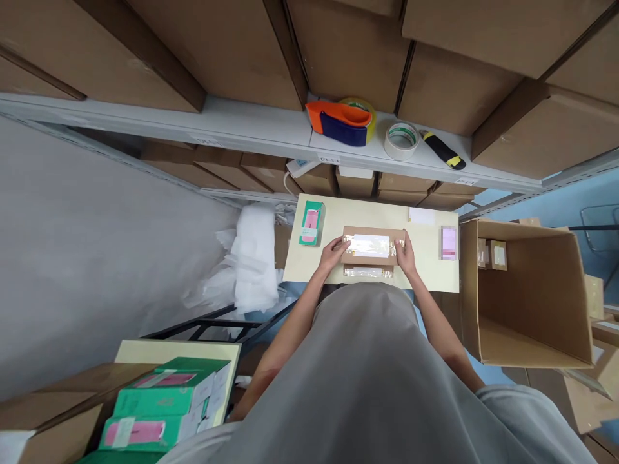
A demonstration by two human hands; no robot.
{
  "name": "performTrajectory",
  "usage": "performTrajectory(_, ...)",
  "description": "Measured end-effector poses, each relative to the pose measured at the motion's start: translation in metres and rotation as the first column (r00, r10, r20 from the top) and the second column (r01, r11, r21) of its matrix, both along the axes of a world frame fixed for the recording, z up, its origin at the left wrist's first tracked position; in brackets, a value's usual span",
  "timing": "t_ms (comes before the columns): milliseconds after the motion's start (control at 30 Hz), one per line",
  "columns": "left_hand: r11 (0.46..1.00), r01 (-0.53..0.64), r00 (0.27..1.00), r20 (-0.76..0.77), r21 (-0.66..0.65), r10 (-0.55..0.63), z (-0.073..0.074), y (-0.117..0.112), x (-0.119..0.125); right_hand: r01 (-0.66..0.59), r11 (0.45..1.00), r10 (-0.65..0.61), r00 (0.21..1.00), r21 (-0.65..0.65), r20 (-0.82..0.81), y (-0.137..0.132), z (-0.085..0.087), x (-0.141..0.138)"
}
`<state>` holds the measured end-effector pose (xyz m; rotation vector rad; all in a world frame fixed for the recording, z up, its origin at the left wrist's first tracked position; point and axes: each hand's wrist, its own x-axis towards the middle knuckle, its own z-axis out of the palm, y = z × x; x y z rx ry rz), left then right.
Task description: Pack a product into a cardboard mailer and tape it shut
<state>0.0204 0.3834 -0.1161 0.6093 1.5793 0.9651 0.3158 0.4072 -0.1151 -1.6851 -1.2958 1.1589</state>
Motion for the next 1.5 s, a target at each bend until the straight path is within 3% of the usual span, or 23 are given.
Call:
performTrajectory(167,0.996,-0.026,0.992,-0.119,0.088,0.036,0.007,0.008,-0.007,0.019,0.999,-0.021,0.998,0.034,0.052,0.008,0.004,0.0)
performTrajectory(300,0.958,0.026,0.979,-0.199,0.286,0.033,0.029,0.035,-0.018,-0.014,0.985,-0.019,0.982,0.171,0.19,0.037,0.034,-0.001)
performTrajectory(433,0.883,0.034,0.969,-0.232,0.468,0.086,0.079,0.078,-0.021,-0.164,0.902,0.052,0.96,0.4,0.276,0.089,0.1,-0.027)
performTrajectory(567,0.784,0.027,0.966,-0.218,0.621,0.14,0.145,0.127,-0.015,-0.354,0.728,0.163,0.921,0.587,0.354,0.151,0.175,-0.084)
performTrajectory(667,0.716,-0.009,0.961,-0.192,0.698,0.199,0.188,0.153,-0.013,-0.512,0.616,0.215,0.841,0.599,0.497,0.194,0.215,-0.134)
performTrajectory(733,0.681,-0.026,0.956,-0.18,0.731,0.23,0.208,0.163,-0.013,-0.604,0.618,0.225,0.75,0.503,0.622,0.219,0.231,-0.164)
performTrajectory(867,0.658,-0.024,0.954,-0.179,0.753,0.239,0.222,0.162,-0.011,-0.616,0.73,0.269,0.658,0.297,0.703,0.252,0.239,-0.203)
performTrajectory(1033,0.699,-0.04,0.954,-0.181,0.714,0.239,0.211,0.141,-0.007,-0.615,0.73,0.299,0.679,0.297,0.67,0.27,0.236,-0.211)
performTrajectory(1133,0.72,-0.074,0.966,-0.13,0.69,0.224,0.198,0.122,-0.003,-0.632,0.702,0.336,0.701,0.329,0.63,0.261,0.229,-0.198)
performTrajectory(1200,0.736,-0.107,0.973,-0.081,0.668,0.216,0.188,0.103,0.003,-0.59,0.699,0.365,0.781,0.405,0.507,0.237,0.218,-0.181)
performTrajectory(1300,0.766,-0.144,0.974,-0.046,0.626,0.221,0.174,0.063,0.019,-0.437,0.761,0.442,0.89,0.479,0.11,0.17,0.196,-0.147)
performTrajectory(1400,0.795,-0.102,0.98,-0.077,0.598,0.183,0.167,0.015,0.039,-0.356,0.854,0.466,0.847,0.38,-0.254,0.086,0.179,-0.116)
performTrajectory(1500,0.82,-0.012,0.985,-0.137,0.573,0.109,0.166,-0.023,0.053,-0.252,0.927,0.351,0.845,0.278,-0.402,0.019,0.172,-0.099)
